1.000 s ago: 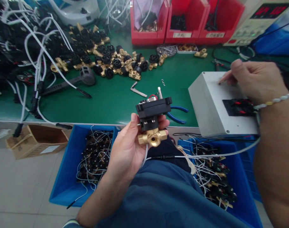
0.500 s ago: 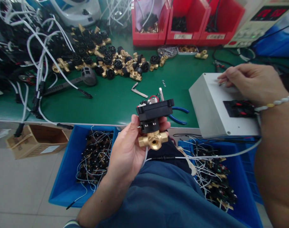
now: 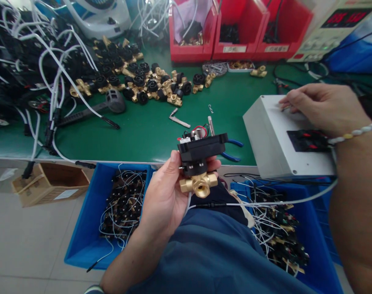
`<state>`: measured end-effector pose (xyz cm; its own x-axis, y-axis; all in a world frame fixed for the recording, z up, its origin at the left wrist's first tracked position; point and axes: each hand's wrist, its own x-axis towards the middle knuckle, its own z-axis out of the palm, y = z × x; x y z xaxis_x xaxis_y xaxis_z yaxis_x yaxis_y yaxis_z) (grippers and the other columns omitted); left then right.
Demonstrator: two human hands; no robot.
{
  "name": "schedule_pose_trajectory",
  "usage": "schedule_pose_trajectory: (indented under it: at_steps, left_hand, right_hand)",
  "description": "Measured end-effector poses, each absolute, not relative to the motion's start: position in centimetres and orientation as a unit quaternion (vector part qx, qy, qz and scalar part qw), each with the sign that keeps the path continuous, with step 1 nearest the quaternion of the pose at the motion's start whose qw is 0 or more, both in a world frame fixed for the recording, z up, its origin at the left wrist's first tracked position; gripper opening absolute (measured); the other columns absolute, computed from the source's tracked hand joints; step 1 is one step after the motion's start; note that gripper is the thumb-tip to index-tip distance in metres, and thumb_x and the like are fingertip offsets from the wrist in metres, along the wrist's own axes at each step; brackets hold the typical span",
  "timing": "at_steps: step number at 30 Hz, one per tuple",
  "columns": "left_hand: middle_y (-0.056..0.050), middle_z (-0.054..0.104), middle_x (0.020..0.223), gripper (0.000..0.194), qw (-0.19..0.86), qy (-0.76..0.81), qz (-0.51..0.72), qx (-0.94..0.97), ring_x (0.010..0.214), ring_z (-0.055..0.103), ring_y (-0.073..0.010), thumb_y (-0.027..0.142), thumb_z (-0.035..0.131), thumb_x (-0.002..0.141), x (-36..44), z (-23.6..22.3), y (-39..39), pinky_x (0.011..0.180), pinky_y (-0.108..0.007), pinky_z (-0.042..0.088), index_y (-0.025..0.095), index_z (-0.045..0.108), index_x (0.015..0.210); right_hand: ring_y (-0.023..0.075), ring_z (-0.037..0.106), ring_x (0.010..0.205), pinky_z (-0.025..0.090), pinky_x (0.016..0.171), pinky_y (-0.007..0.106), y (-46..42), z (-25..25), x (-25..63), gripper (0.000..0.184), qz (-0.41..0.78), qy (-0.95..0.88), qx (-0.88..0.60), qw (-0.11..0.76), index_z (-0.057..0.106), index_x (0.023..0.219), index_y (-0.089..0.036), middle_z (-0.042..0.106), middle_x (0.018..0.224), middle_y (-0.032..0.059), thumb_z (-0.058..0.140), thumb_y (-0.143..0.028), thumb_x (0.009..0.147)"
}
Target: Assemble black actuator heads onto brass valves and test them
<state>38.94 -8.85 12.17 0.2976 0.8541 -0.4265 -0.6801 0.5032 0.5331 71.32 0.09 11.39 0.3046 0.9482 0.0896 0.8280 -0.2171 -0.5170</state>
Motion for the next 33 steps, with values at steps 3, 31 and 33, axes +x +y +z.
schedule_pose_trajectory:
  at_steps: [3,31,33]
  left_hand:
    - [-0.011,0.080,0.092,0.038,0.792,0.352,0.481,0.131,0.088,0.077,-0.0201,0.031,0.040,0.106,38.97,12.18,-8.86,0.079,-0.031,0.061,0.013,0.073,0.103]
    - [-0.010,0.081,0.096,0.039,0.794,0.335,0.488,0.137,0.089,0.078,-0.0187,0.031,0.040,0.106,38.93,11.93,-8.99,0.082,-0.030,0.062,0.013,0.075,0.102]
    - [-0.010,0.081,0.096,0.039,0.793,0.336,0.489,0.136,0.090,0.078,-0.0188,0.031,0.041,0.106,38.93,11.94,-9.01,0.081,-0.030,0.062,0.013,0.075,0.102]
  right_hand:
    - [0.0133,0.064,0.069,0.050,0.070,0.035,0.06,11.40,71.31,0.034,0.128,-0.576,-0.768,0.249,0.075,0.083,-0.020,0.076,0.089,0.0079,0.062,-0.052,0.088]
    - [0.0144,0.061,0.066,0.043,0.063,0.033,0.23,11.59,70.96,0.017,0.134,-0.544,-0.790,0.250,0.076,0.081,-0.020,0.071,0.075,0.0051,0.071,-0.037,0.081]
    - [0.0144,0.060,0.065,0.042,0.062,0.032,0.26,11.59,70.93,0.016,0.134,-0.545,-0.789,0.250,0.075,0.081,-0.021,0.070,0.073,0.0046,0.071,-0.036,0.081]
